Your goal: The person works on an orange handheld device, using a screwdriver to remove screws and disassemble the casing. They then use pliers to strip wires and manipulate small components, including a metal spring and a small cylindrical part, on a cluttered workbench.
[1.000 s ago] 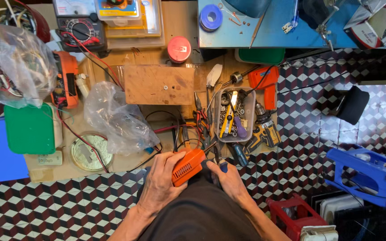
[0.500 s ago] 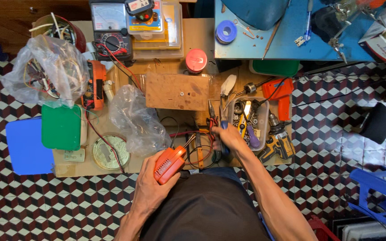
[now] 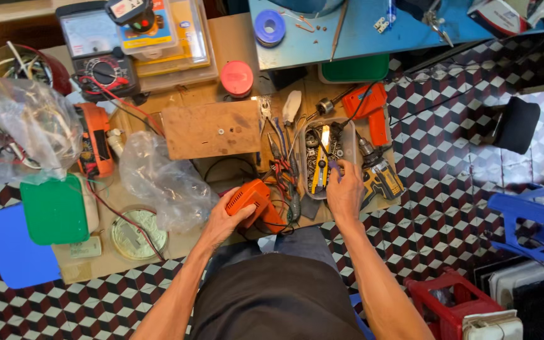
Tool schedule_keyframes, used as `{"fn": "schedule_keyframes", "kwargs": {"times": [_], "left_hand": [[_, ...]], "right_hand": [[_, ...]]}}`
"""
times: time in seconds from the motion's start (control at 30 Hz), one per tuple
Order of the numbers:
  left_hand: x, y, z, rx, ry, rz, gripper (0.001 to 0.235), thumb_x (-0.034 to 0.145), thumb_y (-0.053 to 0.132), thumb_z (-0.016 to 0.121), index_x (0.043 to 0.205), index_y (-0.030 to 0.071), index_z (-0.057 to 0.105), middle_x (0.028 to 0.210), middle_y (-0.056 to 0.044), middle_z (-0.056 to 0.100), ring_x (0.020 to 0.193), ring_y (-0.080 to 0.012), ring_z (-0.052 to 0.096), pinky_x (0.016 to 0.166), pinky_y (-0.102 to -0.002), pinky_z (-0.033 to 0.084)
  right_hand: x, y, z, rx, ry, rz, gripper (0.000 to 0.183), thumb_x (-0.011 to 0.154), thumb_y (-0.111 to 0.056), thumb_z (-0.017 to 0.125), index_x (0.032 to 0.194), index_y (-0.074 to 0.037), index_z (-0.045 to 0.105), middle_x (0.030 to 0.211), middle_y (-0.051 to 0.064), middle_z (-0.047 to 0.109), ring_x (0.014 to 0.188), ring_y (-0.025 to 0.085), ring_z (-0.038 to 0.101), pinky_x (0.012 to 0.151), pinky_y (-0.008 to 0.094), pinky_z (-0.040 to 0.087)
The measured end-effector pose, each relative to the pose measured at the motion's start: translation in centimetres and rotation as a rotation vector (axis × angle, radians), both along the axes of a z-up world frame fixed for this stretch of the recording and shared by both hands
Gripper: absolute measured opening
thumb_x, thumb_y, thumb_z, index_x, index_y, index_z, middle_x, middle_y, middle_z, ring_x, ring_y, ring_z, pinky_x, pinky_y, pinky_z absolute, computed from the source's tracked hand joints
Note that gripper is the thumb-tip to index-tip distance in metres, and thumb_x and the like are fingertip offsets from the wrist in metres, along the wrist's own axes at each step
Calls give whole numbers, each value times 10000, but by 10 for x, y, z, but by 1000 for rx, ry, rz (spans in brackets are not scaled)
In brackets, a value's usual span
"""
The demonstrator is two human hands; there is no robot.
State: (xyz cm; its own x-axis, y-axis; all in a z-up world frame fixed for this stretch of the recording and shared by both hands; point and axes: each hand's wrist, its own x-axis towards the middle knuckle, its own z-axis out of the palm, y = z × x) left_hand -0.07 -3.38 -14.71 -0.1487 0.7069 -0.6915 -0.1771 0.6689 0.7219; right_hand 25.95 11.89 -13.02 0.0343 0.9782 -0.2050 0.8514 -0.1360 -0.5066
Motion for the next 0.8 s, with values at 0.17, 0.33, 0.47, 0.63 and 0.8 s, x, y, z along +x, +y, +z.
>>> {"fn": "schedule_keyframes", "kwargs": {"times": [0.17, 0.33, 0.47, 0.63, 0.8], "left_hand": [[-9, 10, -28, -20, -18, -128, 850, 803, 410, 795, 1494, 38, 472, 1343, -102, 658, 1209, -180, 626, 1030, -318, 483], [-22, 8, -41, -3, -65, -186, 884, 827, 411, 772, 1534, 35, 397, 1432, -116, 600, 1285, -184, 582, 1074, -314, 441], [-20, 2, -53, 69, 108, -279, 795, 893, 394, 732, 1528, 25, 427, 1436, -163, 587, 1305, -220, 565, 1091, -328, 425], [-22, -13, -50, 95, 349, -317, 694, 900, 365, 700, 1484, 46, 503, 1391, -168, 619, 1278, -244, 593, 1068, -344, 449], [-17, -8, -32, 80, 370, -233, 682, 892, 365, 721, 1446, 23, 516, 1366, -183, 628, 1268, -286, 615, 1057, -377, 460]], "right_hand": [[9, 27, -35, 104, -212, 309, 241, 910, -83, 618, 1127, 20, 636, 1068, 239, 650, 966, 451, 643, 822, 530, 519], [14, 22, -30, 86, -97, 245, 265, 836, -119, 670, 1063, 13, 634, 1031, 231, 666, 963, 444, 647, 826, 524, 521], [11, 17, -12, -112, 131, -135, 297, 852, -184, 666, 1072, 11, 625, 1003, 217, 698, 918, 392, 699, 815, 482, 541], [-16, 23, -33, -125, -37, -122, 494, 801, -290, 822, 1128, 22, 623, 1012, 253, 680, 935, 451, 665, 817, 540, 519], [-18, 28, -51, -35, -212, 26, 439, 765, -228, 826, 1086, 22, 660, 1099, 258, 693, 986, 450, 675, 816, 537, 541]]}}
